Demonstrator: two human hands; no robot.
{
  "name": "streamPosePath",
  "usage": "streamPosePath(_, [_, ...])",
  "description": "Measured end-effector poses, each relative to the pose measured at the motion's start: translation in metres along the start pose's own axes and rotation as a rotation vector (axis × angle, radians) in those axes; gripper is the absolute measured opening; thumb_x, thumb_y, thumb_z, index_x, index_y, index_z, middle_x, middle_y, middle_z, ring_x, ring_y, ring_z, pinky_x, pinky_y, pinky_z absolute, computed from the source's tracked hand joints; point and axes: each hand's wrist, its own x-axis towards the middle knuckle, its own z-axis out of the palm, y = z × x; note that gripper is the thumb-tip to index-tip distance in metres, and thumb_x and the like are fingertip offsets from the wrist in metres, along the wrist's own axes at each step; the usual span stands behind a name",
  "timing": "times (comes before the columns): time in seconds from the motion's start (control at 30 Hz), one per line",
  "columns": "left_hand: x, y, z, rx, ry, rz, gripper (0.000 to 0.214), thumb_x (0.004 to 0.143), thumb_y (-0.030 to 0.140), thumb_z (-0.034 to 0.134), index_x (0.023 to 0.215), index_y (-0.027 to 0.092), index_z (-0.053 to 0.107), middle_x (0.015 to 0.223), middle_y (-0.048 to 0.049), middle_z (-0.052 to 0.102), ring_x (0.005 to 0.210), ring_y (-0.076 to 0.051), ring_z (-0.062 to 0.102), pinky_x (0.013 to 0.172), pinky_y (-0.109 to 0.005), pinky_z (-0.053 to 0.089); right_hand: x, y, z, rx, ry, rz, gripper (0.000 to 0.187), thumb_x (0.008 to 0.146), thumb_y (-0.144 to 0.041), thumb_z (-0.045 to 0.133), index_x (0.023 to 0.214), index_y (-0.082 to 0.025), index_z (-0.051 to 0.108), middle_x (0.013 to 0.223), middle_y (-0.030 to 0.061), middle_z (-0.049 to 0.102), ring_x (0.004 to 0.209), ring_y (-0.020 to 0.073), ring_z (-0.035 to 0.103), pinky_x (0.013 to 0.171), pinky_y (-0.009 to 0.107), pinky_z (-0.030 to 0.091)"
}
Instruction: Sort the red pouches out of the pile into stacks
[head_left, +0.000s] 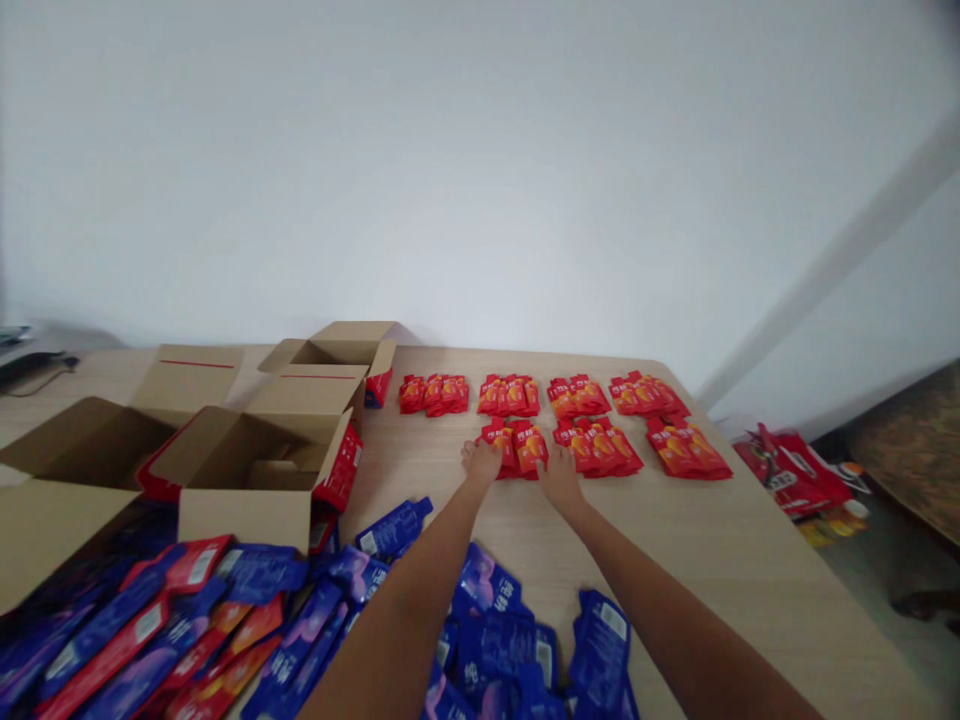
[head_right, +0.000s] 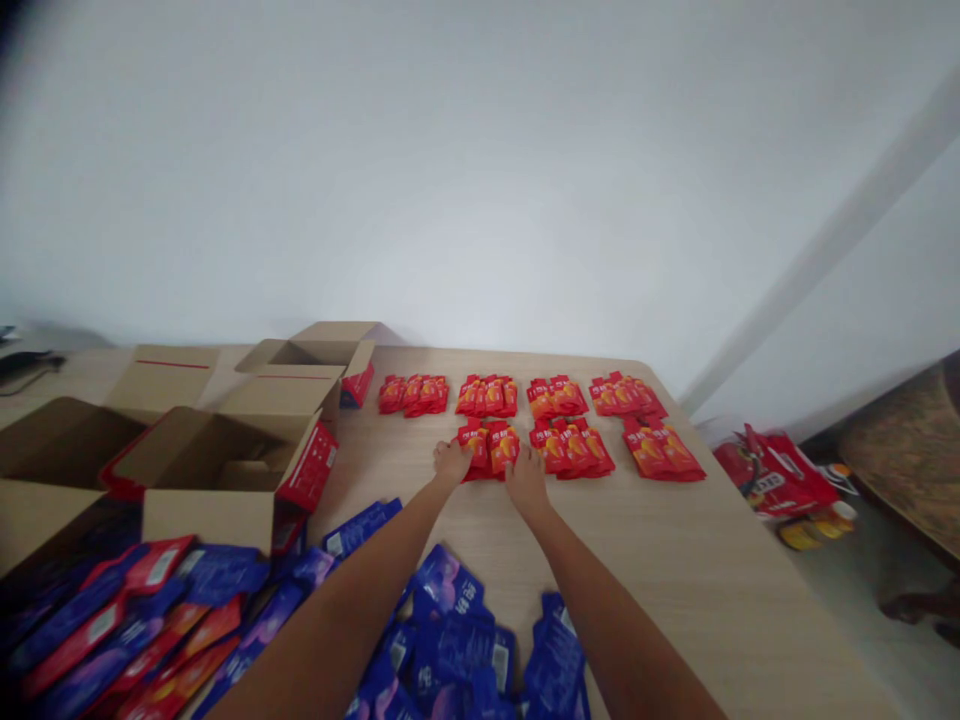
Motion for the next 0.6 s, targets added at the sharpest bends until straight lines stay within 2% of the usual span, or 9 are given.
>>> streamPosePath(0.17, [-0.005,-0.006,0.005,0.067,0.002,-0.054,0.046,0.082,0.047,0.044,0.123,0.026,0.05,0.136,-0.0135,0.04,0.126,-0.032,0.037,0.096,-0.046,0.038,0.027,-0.012,0.014,-0.008,-0.064,0.082,0.049,0.086,-0.021,0.039,0.133,-0.007,0.042,0.125,0.0197,0.055,0.119,0.027,0.049,0.1,0.038,0.033])
streamPosePath(0.27, [-0.007,0.0,0.012,0.04,-0.031,-0.039,0.05,0.083,0.048,0.042,0.129,0.029,0.044,0.14,-0.011,0.037,0.125,-0.031,0.038,0.096,-0.044,0.039,0.03,-0.015,0.022,0.001,-0.096,0.103,0.051,0.086,-0.021,0.04,0.136,-0.011,0.039,0.131,0.0166,0.052,0.123,0.0253,0.047,0.102,0.038,0.031])
streamPosePath(0.37, [-0.009,0.009,0.021,-0.008,-0.061,-0.013,0.054,0.083,0.046,0.043,0.133,0.028,0.04,0.144,-0.0108,0.032,0.126,-0.032,0.037,0.097,-0.045,0.038,0.03,-0.014,0.024,0.026,-0.114,0.103,0.053,0.086,-0.017,0.038,0.139,-0.014,0.037,0.135,0.0145,0.05,0.125,0.0233,0.045,0.104,0.037,0.029])
streamPosePath(0.5, [-0.008,0.015,0.032,-0.089,-0.085,0.044,0.053,0.085,0.045,0.039,0.134,0.027,0.039,0.146,-0.0119,0.031,0.129,-0.035,0.034,0.099,-0.051,0.033,0.03,-0.009,0.021,0.074,-0.115,0.095,0.049,0.09,-0.019,0.028,0.138,-0.016,0.039,0.136,0.0112,0.05,0.126,0.0199,0.044,0.103,0.035,0.031])
streamPosePath(0.6, [-0.005,0.011,0.038,-0.149,-0.107,0.162,0.048,0.086,0.04,0.037,0.132,0.028,0.041,0.145,-0.0101,0.035,0.132,-0.032,0.03,0.103,-0.053,0.028,0.03,-0.009,0.02,0.112,-0.101,0.088,0.048,0.094,-0.026,0.021,0.135,-0.017,0.044,0.136,0.0093,0.051,0.126,0.0195,0.044,0.102,0.035,0.032])
